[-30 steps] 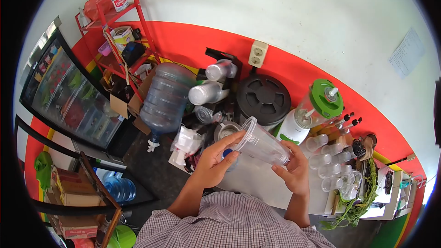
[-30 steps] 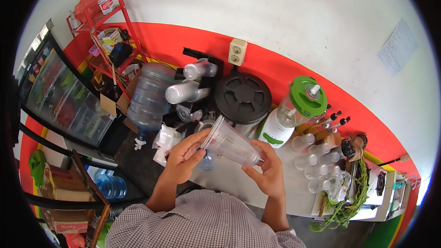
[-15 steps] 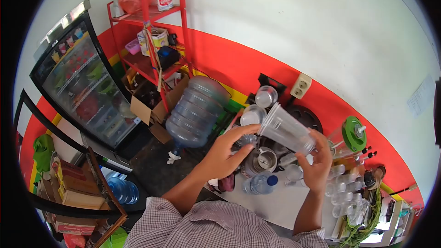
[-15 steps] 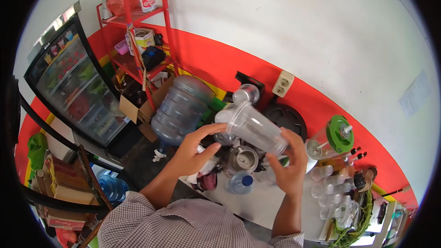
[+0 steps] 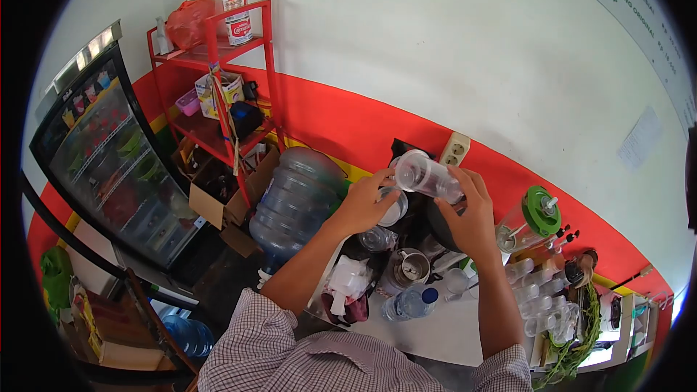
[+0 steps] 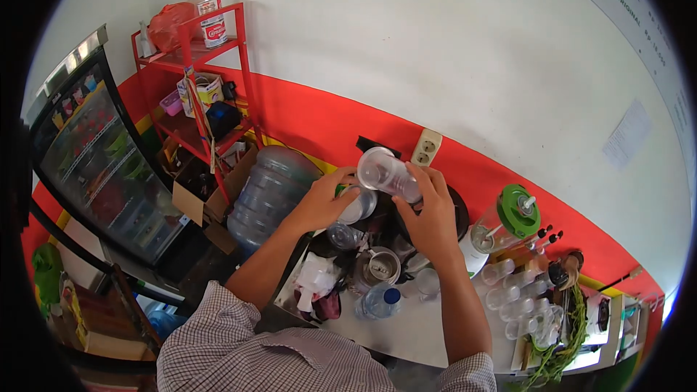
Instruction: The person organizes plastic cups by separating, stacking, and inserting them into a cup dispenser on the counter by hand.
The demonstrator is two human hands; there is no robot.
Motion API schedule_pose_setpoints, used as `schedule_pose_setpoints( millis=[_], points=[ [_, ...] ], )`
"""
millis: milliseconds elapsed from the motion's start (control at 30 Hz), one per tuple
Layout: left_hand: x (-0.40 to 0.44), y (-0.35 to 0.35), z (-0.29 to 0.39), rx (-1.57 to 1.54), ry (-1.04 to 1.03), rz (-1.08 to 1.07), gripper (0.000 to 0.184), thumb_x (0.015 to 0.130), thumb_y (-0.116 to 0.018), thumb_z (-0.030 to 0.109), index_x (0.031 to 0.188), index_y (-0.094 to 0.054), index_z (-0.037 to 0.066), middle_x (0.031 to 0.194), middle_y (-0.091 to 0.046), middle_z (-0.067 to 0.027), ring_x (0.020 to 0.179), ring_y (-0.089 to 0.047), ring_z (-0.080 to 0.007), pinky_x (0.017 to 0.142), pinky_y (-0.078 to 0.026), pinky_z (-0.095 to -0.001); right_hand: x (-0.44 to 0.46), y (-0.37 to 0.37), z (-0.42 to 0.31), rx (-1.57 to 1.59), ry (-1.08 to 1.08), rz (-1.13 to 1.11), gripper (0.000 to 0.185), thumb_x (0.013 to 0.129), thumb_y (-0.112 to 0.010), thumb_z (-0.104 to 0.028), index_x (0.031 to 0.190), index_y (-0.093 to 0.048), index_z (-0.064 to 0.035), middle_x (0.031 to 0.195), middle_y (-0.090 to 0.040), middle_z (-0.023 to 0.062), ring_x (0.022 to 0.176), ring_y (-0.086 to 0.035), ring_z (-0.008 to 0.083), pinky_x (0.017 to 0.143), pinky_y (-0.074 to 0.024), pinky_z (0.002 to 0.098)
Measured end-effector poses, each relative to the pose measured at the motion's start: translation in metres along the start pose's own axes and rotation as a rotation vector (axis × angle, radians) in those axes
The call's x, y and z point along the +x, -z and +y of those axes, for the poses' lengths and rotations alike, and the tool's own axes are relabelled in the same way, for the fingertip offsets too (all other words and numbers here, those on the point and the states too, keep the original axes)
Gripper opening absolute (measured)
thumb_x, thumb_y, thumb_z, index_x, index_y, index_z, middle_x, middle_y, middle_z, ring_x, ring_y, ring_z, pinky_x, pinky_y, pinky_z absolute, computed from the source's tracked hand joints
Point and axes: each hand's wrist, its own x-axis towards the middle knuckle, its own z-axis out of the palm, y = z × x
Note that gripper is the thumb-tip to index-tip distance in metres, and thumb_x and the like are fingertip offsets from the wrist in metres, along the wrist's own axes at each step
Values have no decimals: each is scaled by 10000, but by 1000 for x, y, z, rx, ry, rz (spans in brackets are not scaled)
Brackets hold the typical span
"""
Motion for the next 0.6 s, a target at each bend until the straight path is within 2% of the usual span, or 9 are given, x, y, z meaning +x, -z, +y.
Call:
schedule_pose_setpoints(
  millis=[100,167,233,267,367,433,533,600],
  points=[
    [8,-13,-31,-126,40,-8,498,1024,-638,139,1481,-515,-16,1396,-669,-219,1305,-643,-355,1093,-475,-429,8,-4,-2,-61,31,-58,592,893,-797,-72,1451,-599,-65,1337,-609,187,1075,-690,340,777,-606,376],
    [8,-18,-43,-204,41,-1,501,1029,-628,140,1493,-504,-3,1427,-654,-209,1332,-617,-359,1108,-458,-429,11,-8,-4,-116,5,-107,585,909,-789,-105,1457,-589,-71,1311,-606,198,1101,-685,382,830,-607,431],
    [5,-18,-31,119,38,29,531,1025,-624,120,1522,-470,13,1445,-636,-208,1389,-544,-357,1161,-405,-431,13,-15,2,-179,65,-109,585,910,-785,-110,1457,-582,-72,1319,-599,200,1117,-679,399,861,-600,454],
    [6,-17,-27,117,40,28,531,1025,-624,120,1522,-470,13,1445,-636,-208,1389,-544,-357,1161,-405,-431,14,-18,3,-238,124,-110,584,911,-781,-114,1456,-575,-72,1326,-593,202,1133,-673,417,892,-593,478],
    [13,-13,-25,-59,114,51,573,1008,-626,88,1543,-436,15,1435,-635,-210,1415,-495,-338,1196,-364,-428,16,-26,-3,-284,108,-127,597,903,-778,-106,1457,-557,-71,1356,-574,212,1162,-663,433,938,-578,500],
    [20,-17,-44,-181,71,87,614,986,-658,145,1558,-446,76,1448,-642,-174,1299,-507,-350,1161,-371,-440,13,-31,0,-311,124,-125,602,901,-776,-103,1459,-551,-73,1365,-565,217,1163,-661,436,935,-581,504],
    [26,-17,-58,-365,73,60,614,957,-674,118,1538,-479,86,1437,-646,-177,1355,-492,-343,1168,-381,-432,3,-41,1,-395,150,-102,606,900,-772,-97,1462,-545,-75,1376,-552,221,1155,-660,437,917,-592,502],
    [22,-14,-55,-301,52,64,603,942,-680,105,1518,-504,80,1432,-646,-182,1371,-490,-341,1172,-384,-429,-3,-47,-2,-454,163,-84,605,901,-769,-94,1462,-545,-76,1378,-548,221,1144,-662,435,901,-601,496]
  ],
)
